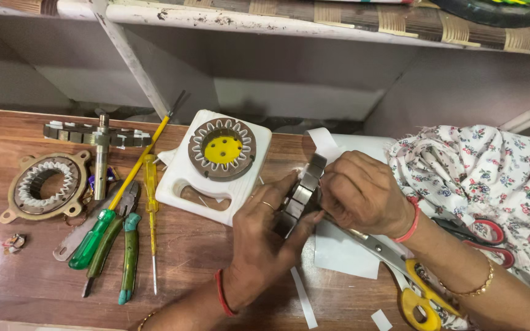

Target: The person assembles a motor stator by inserting small white rectangular pieces into the slots of a cylindrical metal component. They use scissors to cut the white pieces to size and then carefully place them into the stator slots one by one.

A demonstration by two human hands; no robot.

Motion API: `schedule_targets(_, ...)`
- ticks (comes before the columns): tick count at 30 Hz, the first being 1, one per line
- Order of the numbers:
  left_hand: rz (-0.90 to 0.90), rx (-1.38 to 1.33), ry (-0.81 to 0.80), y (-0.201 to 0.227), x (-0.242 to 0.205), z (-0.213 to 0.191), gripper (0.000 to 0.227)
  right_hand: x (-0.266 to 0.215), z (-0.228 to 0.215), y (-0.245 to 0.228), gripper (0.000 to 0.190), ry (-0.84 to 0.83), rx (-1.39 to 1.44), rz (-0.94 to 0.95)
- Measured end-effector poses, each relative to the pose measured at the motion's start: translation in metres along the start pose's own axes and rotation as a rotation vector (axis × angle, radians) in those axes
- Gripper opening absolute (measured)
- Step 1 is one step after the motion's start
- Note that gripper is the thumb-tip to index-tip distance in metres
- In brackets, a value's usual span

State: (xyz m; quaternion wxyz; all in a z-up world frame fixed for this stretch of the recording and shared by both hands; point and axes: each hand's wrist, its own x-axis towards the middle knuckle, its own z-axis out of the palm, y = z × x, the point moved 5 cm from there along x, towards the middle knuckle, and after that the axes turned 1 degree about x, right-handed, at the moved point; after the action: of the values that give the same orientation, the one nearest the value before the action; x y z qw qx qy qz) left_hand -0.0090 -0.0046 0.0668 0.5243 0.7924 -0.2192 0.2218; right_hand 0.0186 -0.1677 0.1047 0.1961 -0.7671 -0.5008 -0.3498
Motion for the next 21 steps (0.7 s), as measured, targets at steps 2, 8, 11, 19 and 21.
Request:
schedule_targets(2,-0.029,0.052,-0.002,-0.003,0.000,0.005,0.050,-0.001,0.000,0.001,0.025,0.017,-0.008,0.029)
schedule_targets(8,0.163,0.178,0.021,-0.002,0.000,0.002,0.042,-0.007,-0.002,-0.003,0.022,0.024,0.084,0.145)
schedule_targets(11,0.060,0.038,-0.031,-0.012,0.008,0.001,0.041,-0.016,-0.005,-0.004,0.021,0.013,0.109,0.160)
schedule_targets(19,0.077,0.130,0.075,-0.009,0.006,-0.015,0.034,-0.032,-0.007,0.013,0.014,0.084,0.147,0.360)
schedule_targets(21,0.035,0.189,0.111,-0.010,0.000,-0.018,0.030,-0.034,-0.004,0.015,0.013,0.101,0.147,0.403)
